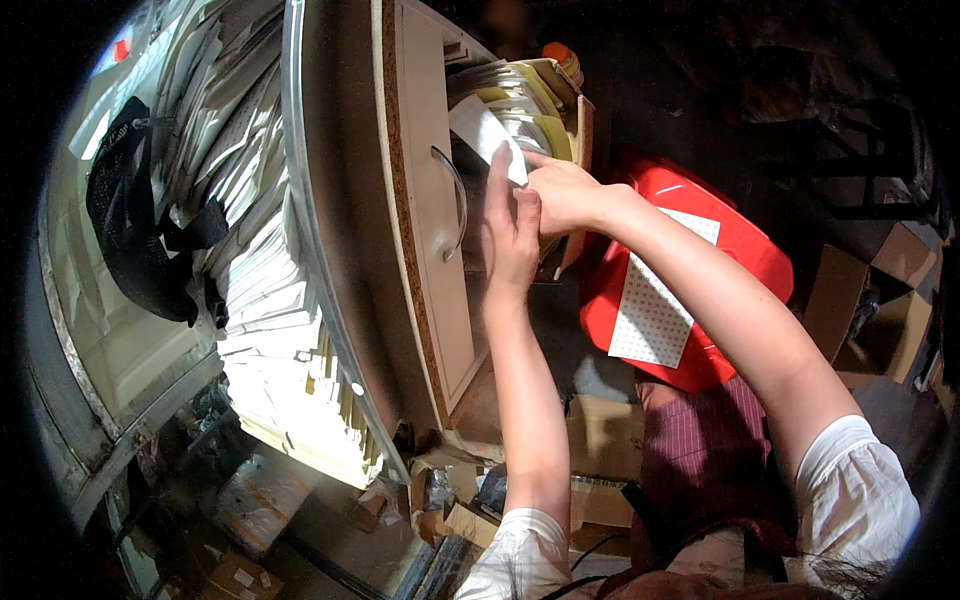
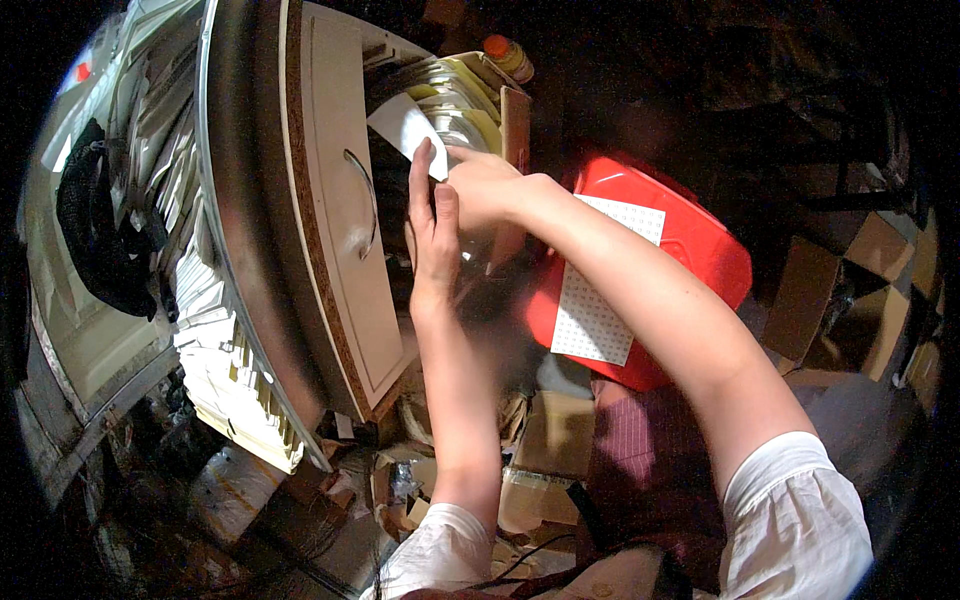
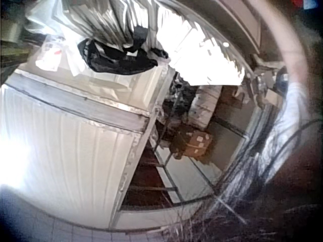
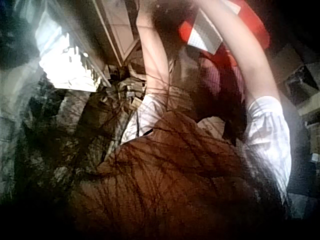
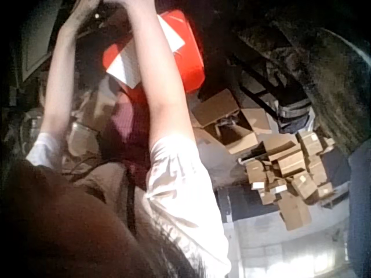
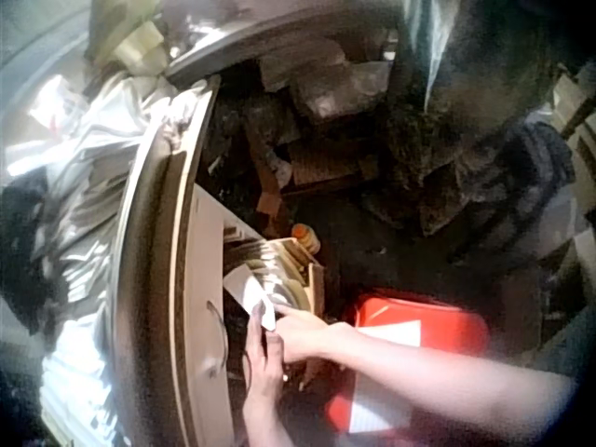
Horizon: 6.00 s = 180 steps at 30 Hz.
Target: The person retrieves stacks of yellow and white papers from a filing cabinet and places them into a red plastic bin. They then move to a table, where they continue to sort and arrange the papers into neat piles.
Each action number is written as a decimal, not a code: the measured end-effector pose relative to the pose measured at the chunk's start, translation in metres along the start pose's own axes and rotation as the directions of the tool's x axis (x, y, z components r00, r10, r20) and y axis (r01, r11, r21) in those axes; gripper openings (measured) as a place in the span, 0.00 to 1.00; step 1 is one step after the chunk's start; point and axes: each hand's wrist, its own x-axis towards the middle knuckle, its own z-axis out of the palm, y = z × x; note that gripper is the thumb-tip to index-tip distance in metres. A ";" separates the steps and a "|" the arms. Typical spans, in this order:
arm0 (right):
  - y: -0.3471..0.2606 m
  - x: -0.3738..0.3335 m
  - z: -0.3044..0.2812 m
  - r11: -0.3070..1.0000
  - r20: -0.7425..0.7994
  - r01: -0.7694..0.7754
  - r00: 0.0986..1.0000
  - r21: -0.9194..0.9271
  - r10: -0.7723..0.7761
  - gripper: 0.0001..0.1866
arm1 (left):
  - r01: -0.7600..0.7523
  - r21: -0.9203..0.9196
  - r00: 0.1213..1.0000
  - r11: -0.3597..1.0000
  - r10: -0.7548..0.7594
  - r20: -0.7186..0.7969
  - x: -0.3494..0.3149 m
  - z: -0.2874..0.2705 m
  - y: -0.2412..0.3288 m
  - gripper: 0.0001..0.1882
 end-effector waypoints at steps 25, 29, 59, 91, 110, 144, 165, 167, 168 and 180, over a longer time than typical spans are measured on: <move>-0.009 0.050 -0.059 0.285 0.520 0.701 0.689 -0.653 -0.504 0.21 | -0.079 0.692 0.940 0.717 -0.177 0.291 -0.033 -0.001 -0.033 0.15; 0.017 0.020 -0.088 0.395 0.111 0.408 0.798 -0.824 -0.593 0.20 | -0.081 0.529 0.988 0.845 -0.002 0.154 -0.037 0.003 -0.009 0.23; -0.043 0.009 0.050 0.901 -0.135 -0.401 0.896 0.167 0.424 0.14 | 0.162 0.068 0.960 0.984 -0.142 -0.240 -0.085 0.002 -0.034 0.15; -0.034 -0.044 0.034 0.985 -0.442 -0.067 0.897 -0.159 -0.011 0.16 | 0.345 0.557 0.938 0.756 -0.260 -0.228 -0.025 -0.028 -0.073 0.18; -0.046 -0.041 0.063 0.879 -0.205 -0.071 0.978 -0.471 -0.031 0.24 | 0.586 -0.170 0.754 0.792 -0.610 -0.243 0.054 -0.047 -0.135 0.20; 0.006 0.018 -0.003 0.929 0.012 0.029 1.000 -0.368 -0.026 0.06 | 0.303 -0.352 0.808 0.885 -0.435 -0.397 -0.016 -0.003 -0.059 0.28; 0.011 0.015 0.007 0.912 -0.158 0.031 0.982 -0.409 -0.104 0.11 | 0.180 -0.271 0.887 0.946 -0.275 -0.371 -0.015 -0.001 -0.055 0.31; 0.011 0.015 0.005 0.906 -0.093 0.050 0.991 -0.420 -0.097 0.12 | 0.191 -0.214 0.888 0.958 -0.261 -0.378 -0.014 -0.001 -0.050 0.30; 0.010 0.015 0.004 0.902 -0.058 0.059 0.994 -0.427 -0.093 0.12 | 0.186 -0.201 0.889 0.962 -0.252 -0.383 -0.014 -0.002 -0.052 0.30; 0.011 0.013 0.009 0.855 -0.031 0.157 0.980 -0.494 -0.197 0.09 | 0.203 -0.252 0.885 0.946 -0.287 -0.366 -0.014 -0.004 -0.057 0.41</move>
